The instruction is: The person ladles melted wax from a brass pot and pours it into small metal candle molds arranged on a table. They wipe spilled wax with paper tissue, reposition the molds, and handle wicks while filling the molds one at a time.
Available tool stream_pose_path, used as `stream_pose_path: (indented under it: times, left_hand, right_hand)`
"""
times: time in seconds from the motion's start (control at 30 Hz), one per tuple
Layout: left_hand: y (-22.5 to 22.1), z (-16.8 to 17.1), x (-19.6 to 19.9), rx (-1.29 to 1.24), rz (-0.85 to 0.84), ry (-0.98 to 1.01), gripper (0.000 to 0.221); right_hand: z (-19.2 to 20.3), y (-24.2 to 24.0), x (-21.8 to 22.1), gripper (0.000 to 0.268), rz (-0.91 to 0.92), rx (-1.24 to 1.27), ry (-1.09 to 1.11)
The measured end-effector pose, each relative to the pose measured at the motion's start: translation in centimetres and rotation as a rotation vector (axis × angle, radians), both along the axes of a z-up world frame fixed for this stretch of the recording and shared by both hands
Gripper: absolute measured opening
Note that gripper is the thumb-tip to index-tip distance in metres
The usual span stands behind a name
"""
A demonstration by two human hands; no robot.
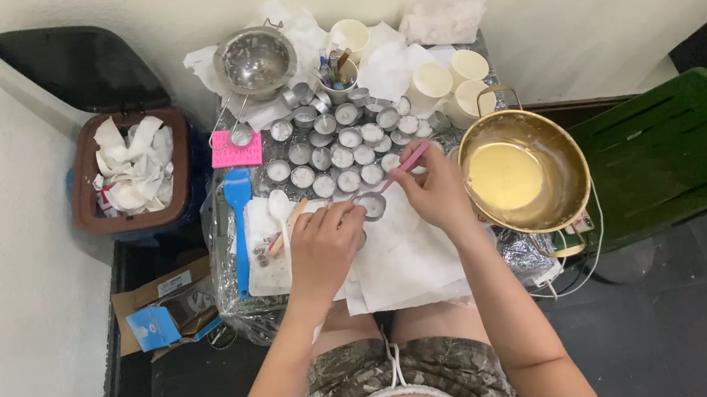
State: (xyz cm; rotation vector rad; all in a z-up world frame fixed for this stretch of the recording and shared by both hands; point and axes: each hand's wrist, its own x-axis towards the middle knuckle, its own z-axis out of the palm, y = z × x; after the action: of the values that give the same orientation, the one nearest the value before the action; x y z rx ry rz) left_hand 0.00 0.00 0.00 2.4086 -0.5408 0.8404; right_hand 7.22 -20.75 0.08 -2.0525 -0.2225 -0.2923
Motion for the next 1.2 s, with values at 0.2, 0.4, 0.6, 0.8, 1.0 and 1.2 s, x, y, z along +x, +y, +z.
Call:
stream_pose_path:
  times: [0.2, 0.4, 0.6, 0.8, 1.0, 1.2]
  left_hand:
    - [-1.7, 1.5, 1.0, -0.229, -0.057, 0.072, 0.011]
    - [-13.9, 5.4, 6.0, -0.188, -0.319, 0.096, 0.014]
    - [-17.9, 2.1, 9.9, 0.010, -0.259, 0.109, 0.008]
    - [-13.2, 4.5, 6.2, -0.126, -0.200, 0.045, 0.017]
    - [-7.0, 3.6, -4.3, -0.323, -0.262, 0.123, 0.023]
    - [-1.7, -2.6, -7.2, -0.362, -0.009, 0.475, 0.025]
  right_hand:
    - [-1.6, 0.0, -0.8, 0.029, -0.044, -0.133, 0.031]
    - [-11.8, 0.3, 0.2, 0.034, -0.217, -0.460, -0.281]
    - [-12.1, -0.4, 0.3, 0.032, -0.022, 0.000, 0.050]
    - [-8.8, -0.2, -0.7, 0.031, 0.086, 0.273, -0.069]
    - [-1.8, 1.5, 0.4, 0.021, -0.235, -0.018, -0.028]
    - [-2.1, 1.6, 5.4, 0.013, -0.346, -0.285, -0.277]
